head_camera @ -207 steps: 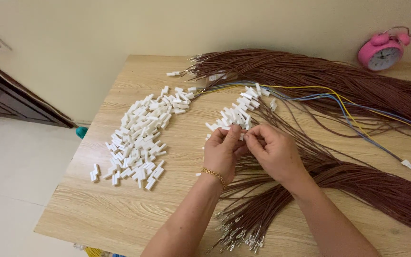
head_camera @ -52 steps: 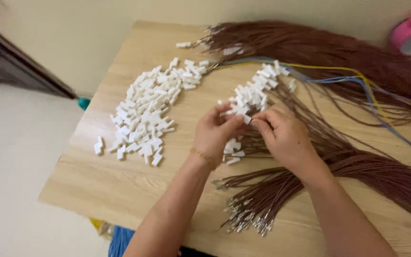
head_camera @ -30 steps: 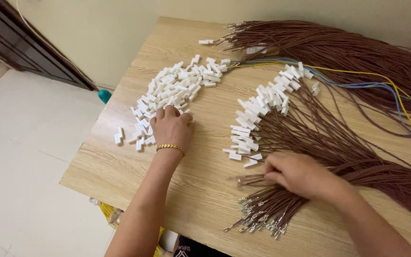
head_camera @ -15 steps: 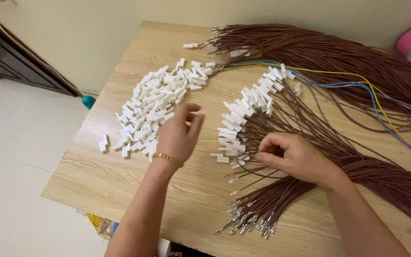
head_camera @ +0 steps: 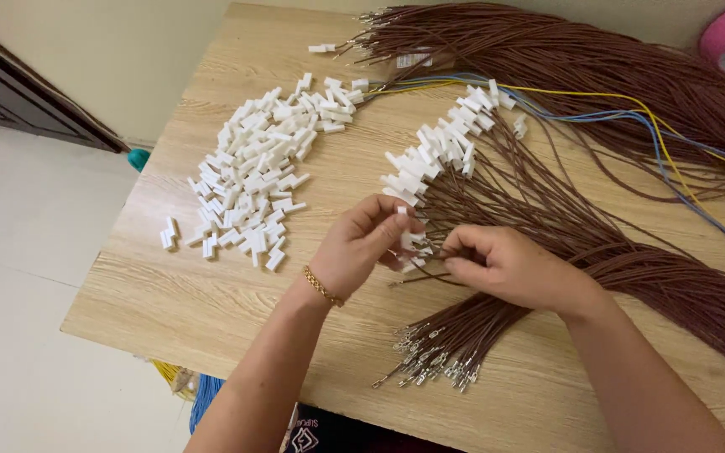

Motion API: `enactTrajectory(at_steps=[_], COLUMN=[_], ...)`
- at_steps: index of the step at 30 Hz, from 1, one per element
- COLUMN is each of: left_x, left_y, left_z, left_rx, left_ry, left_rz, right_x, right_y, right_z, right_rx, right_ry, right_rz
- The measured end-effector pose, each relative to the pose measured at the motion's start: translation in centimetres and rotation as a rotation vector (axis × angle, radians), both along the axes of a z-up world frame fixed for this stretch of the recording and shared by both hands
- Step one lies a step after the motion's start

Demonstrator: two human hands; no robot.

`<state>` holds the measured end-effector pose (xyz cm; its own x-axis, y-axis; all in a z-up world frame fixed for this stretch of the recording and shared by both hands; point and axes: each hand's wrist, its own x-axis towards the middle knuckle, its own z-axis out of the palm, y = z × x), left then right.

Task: The person repeatedly picks up small white plastic connectors and brown wires with metal tips from a wooden table. They insert the metal tips into the connectors by hand and place the assembled units back on the table.

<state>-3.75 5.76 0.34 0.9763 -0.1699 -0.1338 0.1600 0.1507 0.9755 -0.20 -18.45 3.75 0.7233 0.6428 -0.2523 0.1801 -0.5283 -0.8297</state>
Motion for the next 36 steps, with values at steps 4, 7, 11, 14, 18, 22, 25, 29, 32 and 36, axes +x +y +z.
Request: enactTrajectory(at_steps=[4, 7, 11, 14, 18, 22, 25, 29, 32, 36], left_x=[-1.6, -2.5, -3.5, -4.2, -5.9, -6.9, -6.8, -5.7, -4.3, -1.7], left_y=[-0.8, -0.8, 0.1, 0.8, 2.1, 3.0, 3.9, 4.2, 3.8, 2.3], left_z=[-0.3, -0.2, -0.1, 0.0, 2.7, 3.5, 1.6, 0.2, 0.5, 1.2], left_rx=[-0.172, -0.293, -0.445, -0.372, -0.044, 0.202, 0.283, 0.119, 0.013, -0.211], left_ry=[0.005, 0.092, 0.127, 0.136, 0.179, 0.275, 0.231, 0.087, 0.069, 0.160], left_rz=[-0.065, -0.045, -0.013, 0.007, -0.088, -0.148, -0.073, 0.102, 0.202, 0.255], right_x=[0.1, -0.2, -0.7, -1.0, -1.3, -1.8, -1.6, -1.7, -1.4, 1.1], right_y=[0.2, 0.3, 0.7, 1.1, 1.3, 3.0, 3.9, 4.3, 3.8, 0.3], right_z=[-1.0, -0.8, 0.1, 1.3, 1.0, -0.5, -2.2, -2.3, -1.8, -3.2], right_rx=[-0.034, -0.018, -0.031, -0.083, -0.193, -0.337, -0.492, -0.508, -0.433, 0.026], right_ry=[-0.082, -0.175, -0.244, -0.210, -0.193, -0.228, -0.315, -0.353, -0.329, -0.488], right_rz=[-0.033, -0.088, -0.108, -0.102, 0.069, 0.117, 0.176, 0.180, 0.158, 0.038])
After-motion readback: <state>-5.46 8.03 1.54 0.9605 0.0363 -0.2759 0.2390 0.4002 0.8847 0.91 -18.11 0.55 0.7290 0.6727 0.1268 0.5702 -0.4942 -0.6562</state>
